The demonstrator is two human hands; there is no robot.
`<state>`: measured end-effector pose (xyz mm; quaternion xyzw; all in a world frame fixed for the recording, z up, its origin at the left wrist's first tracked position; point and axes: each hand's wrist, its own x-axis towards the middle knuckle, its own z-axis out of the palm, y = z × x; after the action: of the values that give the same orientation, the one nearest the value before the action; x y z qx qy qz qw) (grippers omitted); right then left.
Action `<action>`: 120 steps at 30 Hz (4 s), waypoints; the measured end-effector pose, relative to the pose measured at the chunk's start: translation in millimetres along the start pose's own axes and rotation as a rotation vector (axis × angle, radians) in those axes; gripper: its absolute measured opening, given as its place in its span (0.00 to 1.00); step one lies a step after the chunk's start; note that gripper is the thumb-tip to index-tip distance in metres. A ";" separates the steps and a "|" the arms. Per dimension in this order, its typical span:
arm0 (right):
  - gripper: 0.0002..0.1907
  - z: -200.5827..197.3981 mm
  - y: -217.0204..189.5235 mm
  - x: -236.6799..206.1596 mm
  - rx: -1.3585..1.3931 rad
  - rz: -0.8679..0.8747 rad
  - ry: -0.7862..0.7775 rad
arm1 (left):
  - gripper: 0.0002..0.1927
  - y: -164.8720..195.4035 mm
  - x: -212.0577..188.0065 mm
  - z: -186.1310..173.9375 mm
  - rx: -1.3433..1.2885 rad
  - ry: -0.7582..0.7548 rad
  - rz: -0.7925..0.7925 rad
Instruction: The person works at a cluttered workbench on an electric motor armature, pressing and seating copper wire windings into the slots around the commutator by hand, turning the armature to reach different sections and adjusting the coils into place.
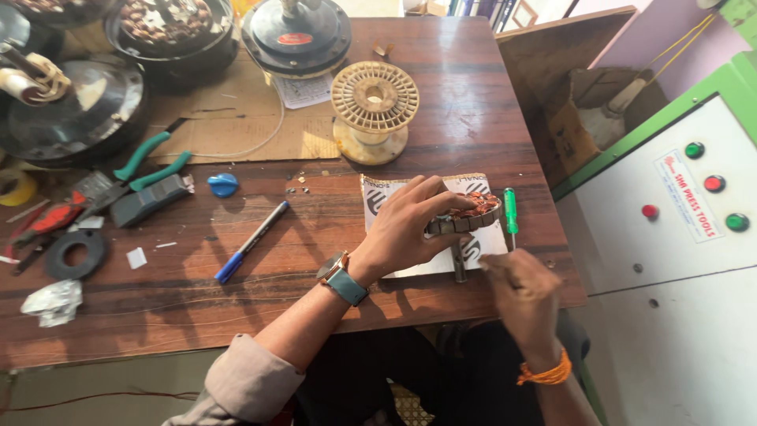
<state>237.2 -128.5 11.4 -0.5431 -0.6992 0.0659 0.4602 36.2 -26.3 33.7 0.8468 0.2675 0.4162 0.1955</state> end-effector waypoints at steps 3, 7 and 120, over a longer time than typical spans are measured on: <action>0.01 -21.8 7.1 11.2 0.177 0.156 0.045 | 0.22 1.4 -0.9 4.7 0.062 0.059 0.022; 0.03 -36.9 6.1 35.5 0.016 0.116 0.042 | 0.22 0.0 -1.5 7.6 0.087 0.069 0.023; 0.09 27.1 -9.2 4.5 0.214 0.123 -0.166 | 0.09 -70.9 -14.9 2.9 -0.934 -0.233 -0.408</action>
<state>211.5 -117.4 4.0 -0.5255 -0.6893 0.2126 0.4511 10.4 19.6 -16.2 0.6408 0.1894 0.3478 0.6577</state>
